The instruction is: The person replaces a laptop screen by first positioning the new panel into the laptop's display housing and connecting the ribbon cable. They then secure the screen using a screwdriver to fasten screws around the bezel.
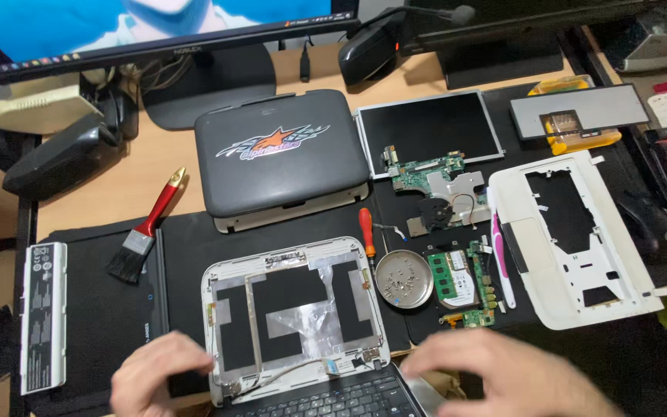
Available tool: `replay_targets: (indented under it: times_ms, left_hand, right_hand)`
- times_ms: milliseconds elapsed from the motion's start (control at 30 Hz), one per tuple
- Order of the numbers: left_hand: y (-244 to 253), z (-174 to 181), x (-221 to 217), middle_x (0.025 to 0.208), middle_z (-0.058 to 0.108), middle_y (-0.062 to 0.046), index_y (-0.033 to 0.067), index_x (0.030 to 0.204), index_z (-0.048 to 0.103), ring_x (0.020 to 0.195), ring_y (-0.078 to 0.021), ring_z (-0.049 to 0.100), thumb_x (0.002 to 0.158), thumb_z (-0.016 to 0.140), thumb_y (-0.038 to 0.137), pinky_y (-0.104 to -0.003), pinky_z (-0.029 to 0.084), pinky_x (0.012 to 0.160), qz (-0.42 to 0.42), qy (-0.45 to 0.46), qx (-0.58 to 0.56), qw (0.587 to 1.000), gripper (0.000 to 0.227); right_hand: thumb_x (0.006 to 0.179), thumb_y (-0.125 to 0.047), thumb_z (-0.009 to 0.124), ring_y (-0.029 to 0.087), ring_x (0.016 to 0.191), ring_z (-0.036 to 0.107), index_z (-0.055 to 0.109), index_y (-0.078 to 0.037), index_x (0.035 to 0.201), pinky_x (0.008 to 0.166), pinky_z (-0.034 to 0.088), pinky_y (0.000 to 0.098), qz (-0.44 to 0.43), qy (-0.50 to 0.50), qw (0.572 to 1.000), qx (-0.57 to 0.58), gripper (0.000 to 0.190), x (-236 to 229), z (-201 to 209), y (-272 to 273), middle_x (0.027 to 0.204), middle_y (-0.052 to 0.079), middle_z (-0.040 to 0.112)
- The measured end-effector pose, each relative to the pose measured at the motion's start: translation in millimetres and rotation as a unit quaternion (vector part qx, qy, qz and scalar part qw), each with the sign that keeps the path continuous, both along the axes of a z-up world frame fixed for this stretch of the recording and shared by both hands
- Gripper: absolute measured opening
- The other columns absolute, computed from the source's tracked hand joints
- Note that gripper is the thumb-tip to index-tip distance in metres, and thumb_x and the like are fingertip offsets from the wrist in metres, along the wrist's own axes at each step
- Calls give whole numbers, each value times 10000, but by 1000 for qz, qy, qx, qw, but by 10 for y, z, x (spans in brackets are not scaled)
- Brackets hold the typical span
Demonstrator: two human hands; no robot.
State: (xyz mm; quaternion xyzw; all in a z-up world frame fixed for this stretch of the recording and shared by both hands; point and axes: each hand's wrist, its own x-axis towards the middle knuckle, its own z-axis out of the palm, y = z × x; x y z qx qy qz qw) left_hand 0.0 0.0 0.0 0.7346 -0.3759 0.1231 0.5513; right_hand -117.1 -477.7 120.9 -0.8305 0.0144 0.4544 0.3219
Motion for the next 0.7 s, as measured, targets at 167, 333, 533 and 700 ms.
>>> replay_targets:
  times_ms: [167, 333, 533, 700]
  left_hand:
    - [-573, 193, 405, 1050, 925, -42, 114, 1145, 881, 941, -218, 905, 1153, 640, 605, -406, 699, 884, -50, -46, 171, 983, 547]
    - [-1033, 193, 546, 1032, 915, -63, 96, 1127, 861, 954, -251, 882, 1130, 843, 326, -443, 691, 906, -59, -83, 185, 977, 231]
    - [-1090, 114, 482, 929, 860, 1, 131, 1046, 833, 807, -208, 810, 1145, 812, 227, -377, 609, 789, -53, -31, 153, 986, 141]
    - [-1093, 40, 485, 908, 843, -3, 121, 1062, 841, 777, -203, 780, 1157, 788, 203, -377, 567, 729, -69, -36, 161, 984, 136]
  right_hand:
    - [1048, -358, 875, 234, 1281, 889, 862, -189, 1443, 1155, 685, 458, 51, -405, 912, -38, 430, 702, -587, -501, 1380, 43, 941]
    - [849, -474, 1026, 402, 1823, 315, 482, -196, 1830, 1380, 376, 701, 136, -446, 851, -242, 1156, 1565, -713, -1002, 1975, 144, 367]
    - [737, -323, 1214, 318, 1856, 236, 309, -253, 1911, 1461, 282, 595, 134, -310, 910, -239, 1484, 1751, -942, -1240, 2010, 22, 303]
    - [653, -332, 1235, 333, 1784, 371, 358, -276, 1903, 1400, 348, 602, 155, -366, 883, -251, 1528, 1772, -989, -1221, 1942, 53, 409]
